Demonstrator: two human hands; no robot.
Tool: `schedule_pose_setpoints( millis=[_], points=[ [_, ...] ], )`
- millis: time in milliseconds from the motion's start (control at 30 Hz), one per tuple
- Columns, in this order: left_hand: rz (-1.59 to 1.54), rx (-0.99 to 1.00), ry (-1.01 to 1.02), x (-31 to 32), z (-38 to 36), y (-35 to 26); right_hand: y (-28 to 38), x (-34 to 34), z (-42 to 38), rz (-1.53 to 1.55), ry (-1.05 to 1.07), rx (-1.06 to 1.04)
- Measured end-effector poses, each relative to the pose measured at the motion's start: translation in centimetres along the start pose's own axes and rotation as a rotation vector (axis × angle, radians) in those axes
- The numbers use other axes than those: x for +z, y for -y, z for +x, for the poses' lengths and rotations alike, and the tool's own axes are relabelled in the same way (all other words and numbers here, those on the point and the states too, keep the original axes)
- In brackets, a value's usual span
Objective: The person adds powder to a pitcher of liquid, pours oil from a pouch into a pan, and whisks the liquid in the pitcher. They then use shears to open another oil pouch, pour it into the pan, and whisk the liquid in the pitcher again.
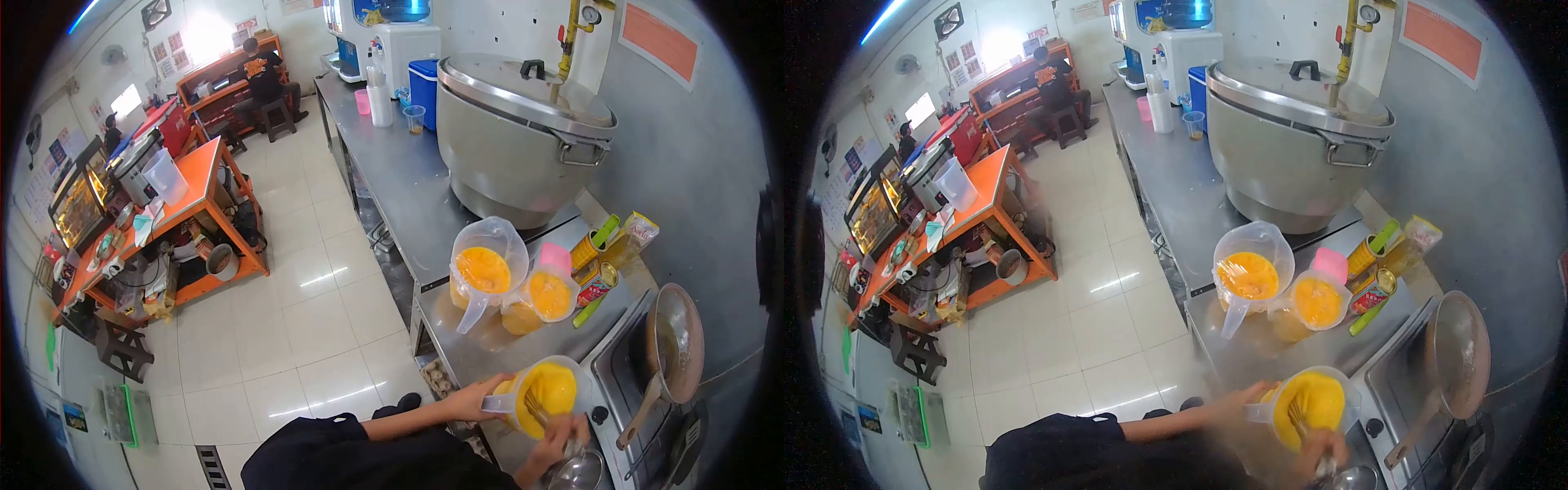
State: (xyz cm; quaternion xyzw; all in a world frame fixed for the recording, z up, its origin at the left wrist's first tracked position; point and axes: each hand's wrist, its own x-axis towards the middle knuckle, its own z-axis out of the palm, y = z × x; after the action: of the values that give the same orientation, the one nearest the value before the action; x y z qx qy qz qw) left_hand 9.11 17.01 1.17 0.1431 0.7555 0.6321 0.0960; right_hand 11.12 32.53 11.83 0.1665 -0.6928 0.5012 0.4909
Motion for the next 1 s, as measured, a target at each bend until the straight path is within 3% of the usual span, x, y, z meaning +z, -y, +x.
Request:
schedule_pose_setpoints(
  millis=[33,67,100,133,200,267,300,367,400,567,667,733,767,800,900,1000],
  points=[
    [-0.007,0.012,-0.019,0.1,-0.2,0.0,-0.9,-1.3,0.4,-0.256,0.103,-0.14],
    [-0.003,0.009,-0.018,0.0,0.0,-0.2,-1.0,-2.9,-0.3,0.057,0.022,0.292],
    [0.024,-0.01,-0.017,-0.1,-0.2,-0.6,-1.0,-4.6,-1.1,0.404,-0.218,0.679],
    [0.045,-0.032,-0.012,0.1,-0.5,-0.8,-1.8,-4.5,-1.6,0.398,-0.217,0.692],
    [0.017,-0.069,0.024,0.0,-0.4,-0.5,-6.3,-3.6,-2.1,-0.173,-0.454,-0.25],
    [-0.002,-0.104,0.059,-0.2,-0.1,-0.5,-4.5,-1.9,-0.8,-0.457,-0.551,-0.733],
    [-0.02,-0.054,0.026,-0.1,-0.2,-0.6,0.8,0.1,0.9,-0.138,-0.167,-0.142],
    [-0.029,-0.014,-0.008,-0.3,-0.2,-1.1,0.0,-2.3,-0.8,0.095,-0.012,0.538],
    [-0.019,-0.03,0.0,-0.4,-0.3,-1.5,0.1,-1.9,-0.8,0.103,-0.008,0.547],
    [-0.017,-0.05,0.04,-0.1,-0.2,-0.4,2.2,1.7,1.7,-0.507,0.029,0.938],
    [-0.061,-0.032,0.0,-0.3,-0.3,-1.0,5.1,0.5,3.5,-0.586,0.395,-0.394],
    [-0.008,-0.05,0.042,-0.6,-0.6,-2.3,1.5,-6.1,1.4,0.614,0.074,0.523],
    [-0.009,-0.049,0.044,-0.5,-0.7,-1.8,-0.7,-6.8,0.2,0.611,0.074,0.522],
    [-0.054,-0.07,0.066,-0.2,-0.5,-0.9,-4.2,-6.2,-1.8,0.402,0.008,0.253],
    [-0.081,-0.082,0.063,-0.4,-0.1,-1.2,-0.5,-0.1,-1.3,-0.023,-0.023,0.205],
    [-0.016,-0.048,0.017,-0.7,-0.1,-1.5,-0.7,-3.0,-0.7,0.19,-0.044,0.376]
  ],
)
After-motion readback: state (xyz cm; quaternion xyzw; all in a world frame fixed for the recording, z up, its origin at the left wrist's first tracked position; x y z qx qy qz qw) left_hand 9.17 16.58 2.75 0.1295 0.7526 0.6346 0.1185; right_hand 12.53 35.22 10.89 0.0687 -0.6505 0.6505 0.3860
